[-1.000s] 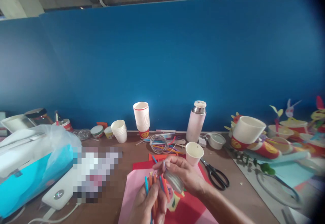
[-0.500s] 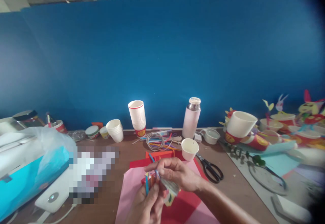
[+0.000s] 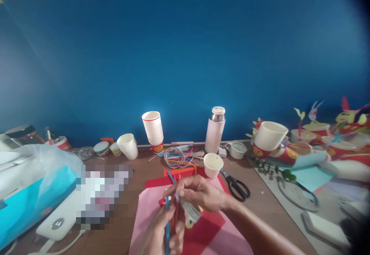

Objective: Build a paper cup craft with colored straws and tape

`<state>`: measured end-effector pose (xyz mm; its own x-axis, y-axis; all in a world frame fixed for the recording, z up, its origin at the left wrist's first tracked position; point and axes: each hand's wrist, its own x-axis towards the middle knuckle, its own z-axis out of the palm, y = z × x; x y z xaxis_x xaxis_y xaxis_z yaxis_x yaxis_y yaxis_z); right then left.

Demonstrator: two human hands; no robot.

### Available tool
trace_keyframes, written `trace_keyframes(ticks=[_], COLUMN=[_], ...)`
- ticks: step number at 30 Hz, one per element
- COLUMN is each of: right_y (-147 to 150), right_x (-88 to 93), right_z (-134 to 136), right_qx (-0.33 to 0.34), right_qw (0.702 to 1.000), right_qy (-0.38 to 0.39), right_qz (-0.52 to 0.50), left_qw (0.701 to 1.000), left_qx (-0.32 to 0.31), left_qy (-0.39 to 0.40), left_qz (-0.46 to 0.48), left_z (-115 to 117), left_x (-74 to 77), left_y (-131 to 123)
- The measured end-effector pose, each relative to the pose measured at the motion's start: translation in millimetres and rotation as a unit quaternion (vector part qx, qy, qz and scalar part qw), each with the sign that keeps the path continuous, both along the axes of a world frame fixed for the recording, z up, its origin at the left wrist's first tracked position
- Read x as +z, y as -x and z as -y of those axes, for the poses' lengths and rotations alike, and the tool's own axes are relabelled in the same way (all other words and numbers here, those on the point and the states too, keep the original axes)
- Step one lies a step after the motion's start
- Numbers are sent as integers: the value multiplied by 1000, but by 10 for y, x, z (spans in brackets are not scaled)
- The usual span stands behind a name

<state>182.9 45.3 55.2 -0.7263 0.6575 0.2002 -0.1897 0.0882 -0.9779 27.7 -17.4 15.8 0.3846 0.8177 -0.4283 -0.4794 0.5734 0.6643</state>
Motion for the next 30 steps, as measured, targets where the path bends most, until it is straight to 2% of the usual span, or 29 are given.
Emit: trace_keyframes(ticks=[4, 7, 11, 15, 19, 25, 30], right_y=[2, 28, 75, 98, 128, 173, 149], right_x=[-9, -49, -105, -108, -118, -153, -148], right_z=[-6, -19, -53, -79, -67, -42, -47], right_qx=[-4, -20, -70, -149, -155, -163, -167], right_qw=[1000, 1000, 992, 970, 962, 965, 965], right_qy=[0, 14, 89, 164, 211, 204, 202], right_qz=[1, -4, -63, -104, -80, -40, -20], left_qw=[999, 999, 998, 997, 994, 987, 990], left_qx=[35, 51, 43, 43, 59, 68, 53], left_qy=[12, -16, -47, -53, -71, -105, -91], left_qz=[27, 7, -17, -30, -57, -105, -93], left_z=[9, 25, 22, -14, -24, -5, -51], left_x=[-28, 4, 42, 3, -34, -27, -132], left_y=[3, -9, -9, 20, 25, 4, 17])
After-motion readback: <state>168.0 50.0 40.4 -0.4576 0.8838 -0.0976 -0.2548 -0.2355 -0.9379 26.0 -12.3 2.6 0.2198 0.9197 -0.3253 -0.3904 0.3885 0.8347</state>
